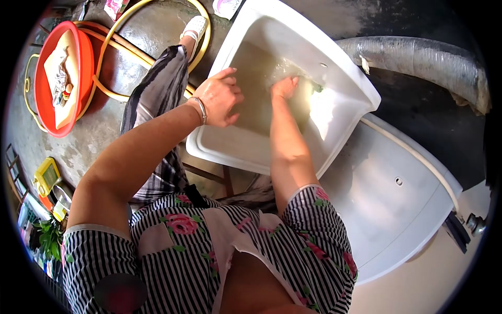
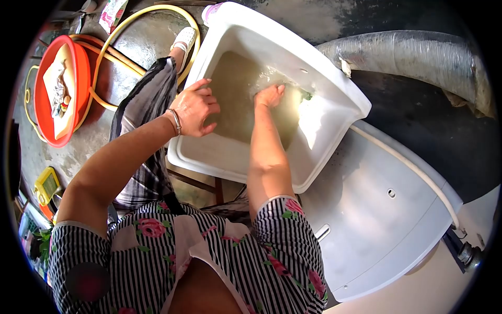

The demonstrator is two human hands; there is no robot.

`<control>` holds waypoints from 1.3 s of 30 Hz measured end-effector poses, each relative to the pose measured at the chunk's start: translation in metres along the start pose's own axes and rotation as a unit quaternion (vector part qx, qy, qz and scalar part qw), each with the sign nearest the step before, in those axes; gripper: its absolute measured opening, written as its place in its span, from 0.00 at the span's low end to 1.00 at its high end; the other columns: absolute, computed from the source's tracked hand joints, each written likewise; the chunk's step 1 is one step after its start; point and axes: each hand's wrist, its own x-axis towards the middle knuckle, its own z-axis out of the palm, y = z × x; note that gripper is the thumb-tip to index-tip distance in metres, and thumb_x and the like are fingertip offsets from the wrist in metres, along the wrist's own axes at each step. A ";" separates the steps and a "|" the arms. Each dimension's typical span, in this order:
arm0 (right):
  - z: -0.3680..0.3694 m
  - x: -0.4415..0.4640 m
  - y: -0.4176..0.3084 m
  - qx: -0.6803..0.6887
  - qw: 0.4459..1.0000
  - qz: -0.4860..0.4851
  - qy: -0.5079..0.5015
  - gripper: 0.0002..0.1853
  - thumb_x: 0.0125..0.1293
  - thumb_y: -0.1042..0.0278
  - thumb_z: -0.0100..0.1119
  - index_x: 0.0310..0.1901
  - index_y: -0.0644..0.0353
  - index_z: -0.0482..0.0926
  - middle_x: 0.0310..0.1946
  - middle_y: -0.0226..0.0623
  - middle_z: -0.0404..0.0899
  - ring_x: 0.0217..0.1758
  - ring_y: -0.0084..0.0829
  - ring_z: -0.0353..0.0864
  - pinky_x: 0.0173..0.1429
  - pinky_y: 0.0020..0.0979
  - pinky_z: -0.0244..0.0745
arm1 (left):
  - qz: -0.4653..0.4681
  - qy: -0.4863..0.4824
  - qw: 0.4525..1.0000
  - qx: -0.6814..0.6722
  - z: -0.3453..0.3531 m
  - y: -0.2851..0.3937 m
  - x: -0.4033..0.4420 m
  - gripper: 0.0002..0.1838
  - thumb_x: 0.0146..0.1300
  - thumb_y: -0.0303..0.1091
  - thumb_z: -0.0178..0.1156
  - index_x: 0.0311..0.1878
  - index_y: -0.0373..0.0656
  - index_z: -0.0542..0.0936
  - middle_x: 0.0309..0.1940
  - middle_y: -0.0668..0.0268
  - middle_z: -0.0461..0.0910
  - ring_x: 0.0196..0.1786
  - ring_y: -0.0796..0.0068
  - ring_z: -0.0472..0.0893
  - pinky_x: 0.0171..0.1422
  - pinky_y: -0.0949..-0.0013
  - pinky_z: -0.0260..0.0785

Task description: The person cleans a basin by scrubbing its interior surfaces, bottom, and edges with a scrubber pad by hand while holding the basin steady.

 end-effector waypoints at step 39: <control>-0.012 -0.055 -0.059 -0.200 0.849 -0.413 -0.262 0.13 0.57 0.64 0.60 0.45 0.48 0.81 0.47 0.34 0.79 0.53 0.40 0.77 0.50 0.41 0.75 | -0.017 -0.008 0.999 0.038 0.009 -0.011 0.001 0.16 0.50 0.49 0.60 0.34 0.47 0.83 0.32 0.67 0.81 0.49 0.70 0.77 0.77 0.62 0.47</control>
